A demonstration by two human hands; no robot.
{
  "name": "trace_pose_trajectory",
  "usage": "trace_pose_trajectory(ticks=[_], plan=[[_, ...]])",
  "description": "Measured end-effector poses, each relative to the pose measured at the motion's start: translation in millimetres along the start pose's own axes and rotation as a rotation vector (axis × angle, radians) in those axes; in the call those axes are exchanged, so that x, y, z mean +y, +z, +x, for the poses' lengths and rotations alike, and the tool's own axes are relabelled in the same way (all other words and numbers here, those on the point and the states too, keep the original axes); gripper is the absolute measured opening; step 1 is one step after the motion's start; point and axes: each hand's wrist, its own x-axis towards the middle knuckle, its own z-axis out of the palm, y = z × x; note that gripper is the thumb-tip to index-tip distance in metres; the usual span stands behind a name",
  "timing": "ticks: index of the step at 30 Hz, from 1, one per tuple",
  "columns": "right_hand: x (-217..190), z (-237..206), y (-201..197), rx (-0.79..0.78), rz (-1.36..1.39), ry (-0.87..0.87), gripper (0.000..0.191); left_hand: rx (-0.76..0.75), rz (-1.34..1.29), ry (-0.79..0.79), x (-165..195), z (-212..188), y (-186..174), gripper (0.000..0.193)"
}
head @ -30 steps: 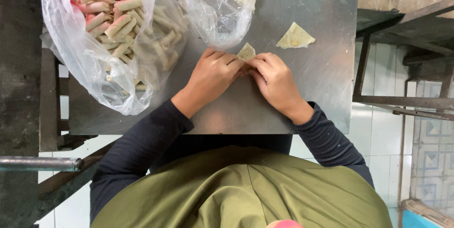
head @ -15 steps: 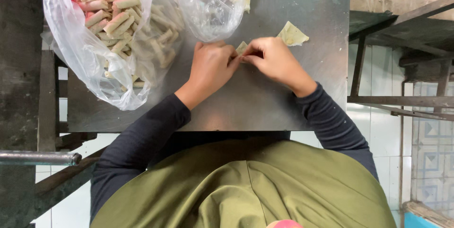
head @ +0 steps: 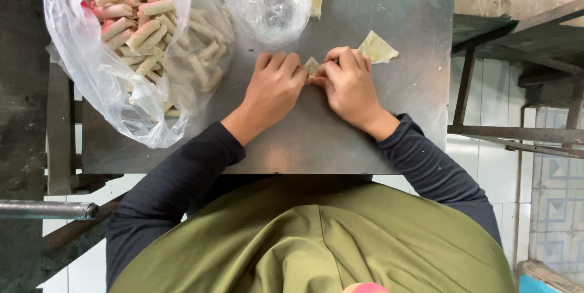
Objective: The person sits at a metal table and folds triangular pastry wrappers around a filling, rolling each wrapper by hand into a cylindrical roll. The person places each finished roll into a plastic bag that gradually fills with rolled pastries.
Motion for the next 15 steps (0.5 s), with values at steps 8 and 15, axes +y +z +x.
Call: trace_pose_trajectory(ticks=[8, 15], plan=[[3, 7, -1, -0.012, 0.119, 0.166, 0.016, 0.041, -0.251, -0.239, -2, 7, -1, 0.005], [7, 5, -2, -0.017, -0.068, -0.037, 0.013, 0.025, 0.069, 0.045, -3, 3, -1, 0.013]])
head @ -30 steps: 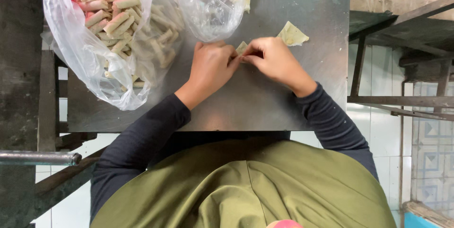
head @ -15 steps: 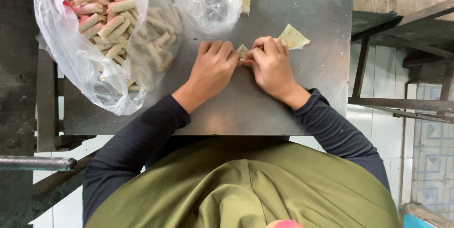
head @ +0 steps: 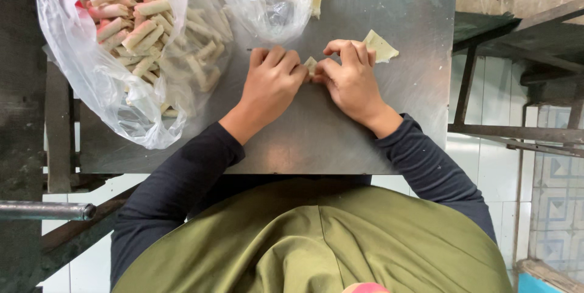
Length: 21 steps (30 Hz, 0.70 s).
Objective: The person sits at a metal table and folds triangular pastry wrappers around a filling, rolling each wrapper by hand into a cylindrical roll. The person places each finished roll into a plastic bag that gradually fills with rolled pastries.
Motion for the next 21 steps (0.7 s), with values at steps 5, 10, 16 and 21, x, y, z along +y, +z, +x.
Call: trace_pose_trajectory(ticks=[5, 10, 16, 21], plan=[[-1, 4, 9, 0.048, 0.209, 0.246, 0.016, 0.071, -0.229, -0.342, 4, 4, 8, 0.010], [4, 7, 6, 0.021, 0.180, 0.191, 0.014, 0.070, -0.262, -0.298, -4, 5, 11, 0.011], [9, 6, 5, 0.012, 0.094, 0.052, 0.013, 0.067, -0.067, -0.106, -5, 2, 12, 0.010], [4, 4, 9, 0.003, 0.104, 0.196, 0.011, 0.066, -0.047, -0.190, 8, 0, 9, 0.011]])
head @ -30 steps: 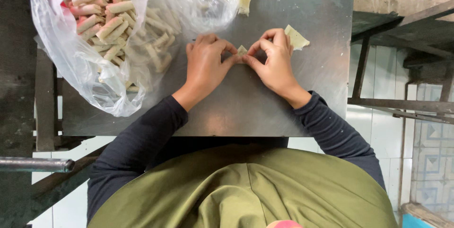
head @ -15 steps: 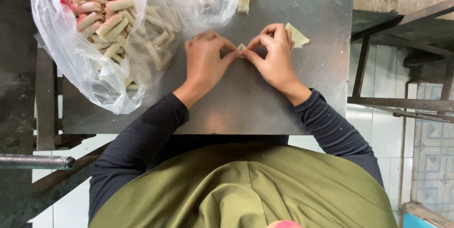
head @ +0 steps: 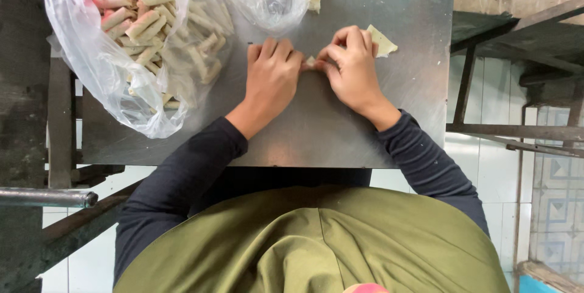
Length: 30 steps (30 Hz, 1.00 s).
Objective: The person sits at a metal table and folds triangular pastry wrappers around a filling, rolling each wrapper by hand into a cylindrical roll. The person places each finished roll into a plastic bag that gradually fills with rolled pastries.
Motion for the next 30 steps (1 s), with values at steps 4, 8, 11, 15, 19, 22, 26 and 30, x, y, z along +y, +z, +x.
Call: trace_pose_trajectory(ticks=[4, 8, 11, 15, 19, 22, 26, 30], plan=[[-3, -3, 0, 0.004, 0.125, 0.112, 0.014, -0.117, -0.202, -0.271, 5, -4, 0, 0.016], [-5, 11, 19, 0.088, -0.016, 0.137, 0.018, 0.008, -0.035, -0.275, 7, 8, 21, 0.016], [-2, 25, 29, 0.146, -0.095, 0.097, 0.019, 0.053, 0.004, -0.259, 1, 18, 33, 0.015], [8, 36, 5, 0.208, -0.088, 0.011, 0.014, 0.037, -0.123, -0.235, -9, 19, 27, 0.007], [31, 24, -55, -0.126, 0.154, 0.063, 0.022, 0.014, -0.248, -0.099, -8, 15, 15, 0.027], [38, 17, -70, -0.248, -0.018, 0.038, 0.023, -0.033, -0.143, -0.076, 0, 23, 13, 0.015], [38, 18, -56, -0.199, -0.161, 0.009, 0.010, 0.097, 0.063, -0.087, 3, 24, -5, 0.013], [45, 17, -52, -0.169, -0.105, -0.025, 0.022, 0.428, 0.625, -0.148, -39, 17, -55, 0.011]])
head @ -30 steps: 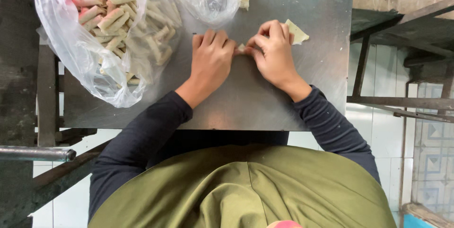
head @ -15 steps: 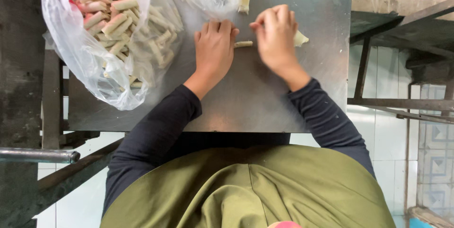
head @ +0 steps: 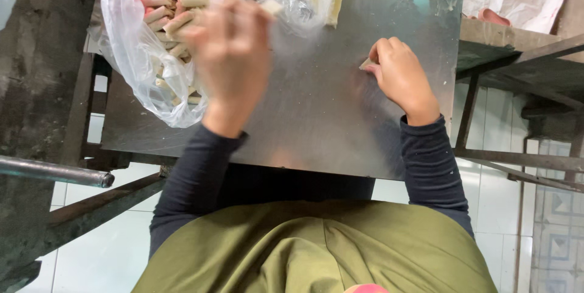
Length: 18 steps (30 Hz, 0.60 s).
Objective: The person sits at a metal table and folds triangular pastry wrappers around a filling, rolling each wrapper by hand into a cylindrical roll. The person places each finished roll into a plastic bag that gradually fills with rolled pastries.
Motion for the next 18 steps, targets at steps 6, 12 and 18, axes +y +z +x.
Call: trace_pose_trajectory(ticks=[6, 12, 18], plan=[[-1, 2, -3, -0.030, -0.031, 0.032, 0.012, -0.151, 0.066, -0.063, -92, 54, -9, 0.022], [-44, 11, -1, -0.043, 0.234, -0.033, 0.013, -0.243, -0.497, -0.112, -16, 31, -65, 0.031], [-61, 60, 8, 0.327, 0.265, -0.226, 0.004, -0.156, -0.340, 0.065, 16, 32, -9, 0.044]])
